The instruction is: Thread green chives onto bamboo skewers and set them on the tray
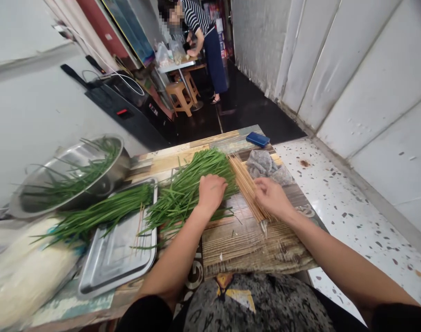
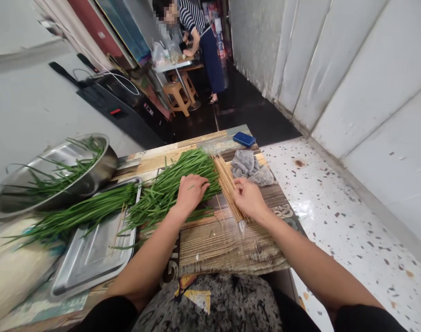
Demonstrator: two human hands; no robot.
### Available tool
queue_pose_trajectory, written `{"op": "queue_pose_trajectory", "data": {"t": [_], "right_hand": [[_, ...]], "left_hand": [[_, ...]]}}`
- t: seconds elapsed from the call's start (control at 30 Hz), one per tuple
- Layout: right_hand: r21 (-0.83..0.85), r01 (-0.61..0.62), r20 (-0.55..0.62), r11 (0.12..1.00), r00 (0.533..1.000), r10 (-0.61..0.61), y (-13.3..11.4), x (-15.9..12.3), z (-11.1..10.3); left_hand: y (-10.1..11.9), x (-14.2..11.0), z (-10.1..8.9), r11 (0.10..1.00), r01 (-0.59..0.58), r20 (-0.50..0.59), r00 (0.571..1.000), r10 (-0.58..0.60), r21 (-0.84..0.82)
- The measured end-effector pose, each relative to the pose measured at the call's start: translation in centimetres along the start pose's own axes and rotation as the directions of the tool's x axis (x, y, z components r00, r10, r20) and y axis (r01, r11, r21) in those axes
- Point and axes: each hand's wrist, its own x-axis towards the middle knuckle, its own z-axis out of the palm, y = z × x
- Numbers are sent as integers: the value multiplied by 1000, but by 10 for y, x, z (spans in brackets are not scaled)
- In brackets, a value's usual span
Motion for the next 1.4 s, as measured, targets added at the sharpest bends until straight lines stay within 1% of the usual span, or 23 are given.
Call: {"op": "queue_pose_trajectory", "data": {"t": [0.07, 0.13, 0.17, 0.2, 0.23, 0.27, 0.3, 0.33, 0.37, 0.4, 0.43, 0.47, 0.57, 0.63, 0.67, 0.73, 0.8, 0.83, 0.9, 0.97, 1.07, 1.23, 1.4], "right_hand": [[101, 9, 36, 995, 999, -13, -1, -5, 6], [156, 30, 63, 987, 997, -41, -5, -10, 10], [174, 46, 86, 984, 994, -62, -7, -14, 11], [189, 67, 116, 980, 989, -90, -10, -17, 12], [201, 92, 151, 975, 981, -123, -12, -21, 13], [208, 117, 183, 971, 971, -156, -14, -24, 14], [209, 138, 208, 968, 961, -182, -16, -28, 15], [206, 150, 229, 967, 953, -197, -17, -31, 17], [201, 151, 245, 968, 949, -199, -17, -33, 18], [195, 143, 263, 970, 946, -192, -17, -35, 20], [194, 125, 283, 973, 942, -178, -17, -36, 22], [202, 99, 308, 974, 938, -159, -16, -36, 24], [261, -2, 390, 965, 915, -103, -18, -32, 28], [251, 3, 372, 968, 923, -99, -21, -25, 28], [213, 46, 325, 976, 939, -116, -24, -22, 28], [111, 155, 189, 982, 967, -174, -27, -16, 28], [72, 192, 91, 979, 976, -198, -27, -14, 28], [81, 181, 75, 980, 979, -187, -25, -14, 28], [107, 138, 100, 985, 984, -149, -20, -17, 29], [109, 112, 137, 988, 982, -126, -16, -21, 31], [94, 126, 151, 988, 979, -139, -12, -25, 32], [92, 170, 135, 981, 974, -181, -11, -24, 34], [97, 178, 133, 979, 973, -190, -9, -24, 36]], "left_hand": [[1, -1, 0, 997, 20, -39, 999, -24, -78], [2, -4, -2, 976, 43, -92, 994, -64, -213], [2, -5, -4, 949, 67, -115, 988, -107, -307], [2, -6, -6, 902, 103, -122, 978, -168, -420], [2, -6, -8, 822, 148, -102, 965, -242, -550], [2, -6, -10, 706, 197, -51, 948, -314, -680], [2, -6, -12, 559, 244, 25, 929, -369, -792], [2, -6, -15, 402, 280, 111, 912, -396, -872], [2, -5, -17, 258, 302, 186, 901, -392, -918], [2, -5, -20, 146, 312, 240, 896, -375, -939], [3, -4, -22, 72, 314, 269, 893, -362, -947], [4, -4, -23, 32, 310, 278, 890, -363, -950], [10, -6, -22, -22, 301, 284, 871, -400, -953], [14, -9, -17, -70, 330, 331, 862, -384, -941], [15, -11, -14, -89, 347, 355, 862, -361, -934], [14, -14, -8, -83, 342, 349, 871, -346, -936], [10, -16, -3, -9, 299, 278, 875, -396, -954], [8, -16, -1, 44, 279, 234, 872, -430, -959], [2, -16, 2, 139, 265, 169, 861, -480, -954], [-1, -16, 4, 193, 270, 145, 858, -492, -943], [1, -17, 4, 218, 274, 140, 863, -485, -937], [6, -19, 2, 258, 277, 132, 875, -466, -926], [6, -20, 1, 290, 273, 117, 881, -459, -917]]}}
